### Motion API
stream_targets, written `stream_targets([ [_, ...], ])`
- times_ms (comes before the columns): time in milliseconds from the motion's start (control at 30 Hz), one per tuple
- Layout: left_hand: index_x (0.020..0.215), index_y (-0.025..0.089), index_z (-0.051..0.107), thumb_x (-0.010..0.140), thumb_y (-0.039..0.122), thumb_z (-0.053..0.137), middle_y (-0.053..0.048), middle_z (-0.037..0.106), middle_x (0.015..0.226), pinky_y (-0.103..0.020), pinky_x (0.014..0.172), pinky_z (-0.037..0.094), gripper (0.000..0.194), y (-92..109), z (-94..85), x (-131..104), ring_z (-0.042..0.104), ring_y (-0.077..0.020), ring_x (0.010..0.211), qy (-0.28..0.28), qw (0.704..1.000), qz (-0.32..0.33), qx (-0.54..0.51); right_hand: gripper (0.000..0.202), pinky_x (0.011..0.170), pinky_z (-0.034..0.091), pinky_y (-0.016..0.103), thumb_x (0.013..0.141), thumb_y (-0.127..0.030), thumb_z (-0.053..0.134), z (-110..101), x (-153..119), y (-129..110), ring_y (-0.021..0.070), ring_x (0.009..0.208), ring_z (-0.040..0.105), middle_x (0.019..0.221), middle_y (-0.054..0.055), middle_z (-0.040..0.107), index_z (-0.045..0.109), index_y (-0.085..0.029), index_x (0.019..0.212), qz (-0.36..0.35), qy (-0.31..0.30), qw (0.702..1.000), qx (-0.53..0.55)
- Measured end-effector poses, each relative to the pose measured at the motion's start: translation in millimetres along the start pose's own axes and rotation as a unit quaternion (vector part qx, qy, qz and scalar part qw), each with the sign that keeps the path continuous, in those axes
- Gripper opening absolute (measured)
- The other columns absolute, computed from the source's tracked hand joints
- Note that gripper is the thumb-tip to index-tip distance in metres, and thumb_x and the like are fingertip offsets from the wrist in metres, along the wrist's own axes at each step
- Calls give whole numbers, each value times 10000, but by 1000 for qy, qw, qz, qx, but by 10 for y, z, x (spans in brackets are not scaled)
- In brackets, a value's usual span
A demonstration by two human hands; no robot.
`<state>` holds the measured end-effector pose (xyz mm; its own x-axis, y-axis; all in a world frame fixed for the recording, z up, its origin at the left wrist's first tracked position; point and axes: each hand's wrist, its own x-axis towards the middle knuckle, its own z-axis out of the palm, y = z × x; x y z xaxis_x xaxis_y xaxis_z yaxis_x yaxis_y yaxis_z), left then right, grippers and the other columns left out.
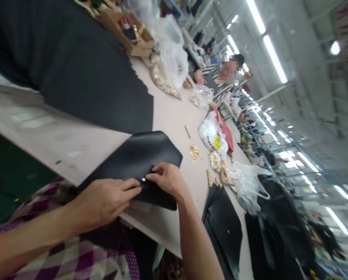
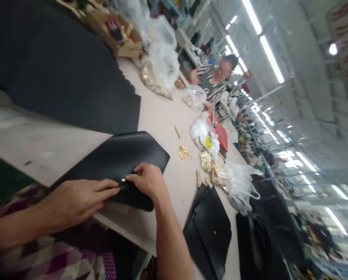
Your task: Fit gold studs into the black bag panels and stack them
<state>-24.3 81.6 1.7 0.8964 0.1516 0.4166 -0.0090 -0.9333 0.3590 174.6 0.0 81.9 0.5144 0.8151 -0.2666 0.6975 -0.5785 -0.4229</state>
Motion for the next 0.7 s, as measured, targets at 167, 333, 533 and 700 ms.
stream_targets([
  [167,1190,248,649,899,72,400,-7,662,990,-274,651,419,421,-2,81,2,642,-161,754,37,999,-20,-22,546,909,493,409,794,-377,713,-116,-339,454,287,1061,638,1157,158,675,607,-158,1282,98,207,973,26],
  [333,1262,248,617,861,85,458,-19,642,931,-267,661,445,461,305,41,75,628,-153,734,-28,996,-11,-80,495,784,547,362,673,-353,741,-6,-618,812,234,839,682,900,56,744,692,-168,1129,84,178,912,361],
  [533,1501,171,272,948,221,428,-32,641,986,-297,883,485,577,569,-304,172,625,-163,886,-65,949,-101,-290,626,696,575,378,610,-450,835,-679,-1614,1529,279,823,712,895,63,749,708,-235,1184,169,303,872,345],
  [700,1551,187,131,966,148,342,-76,630,1147,-325,964,453,624,502,-389,121,600,-175,1018,-76,931,-106,-342,442,524,546,419,520,-486,823,-1290,-2236,2498,361,793,729,865,125,761,788,-388,950,289,441,842,117],
])
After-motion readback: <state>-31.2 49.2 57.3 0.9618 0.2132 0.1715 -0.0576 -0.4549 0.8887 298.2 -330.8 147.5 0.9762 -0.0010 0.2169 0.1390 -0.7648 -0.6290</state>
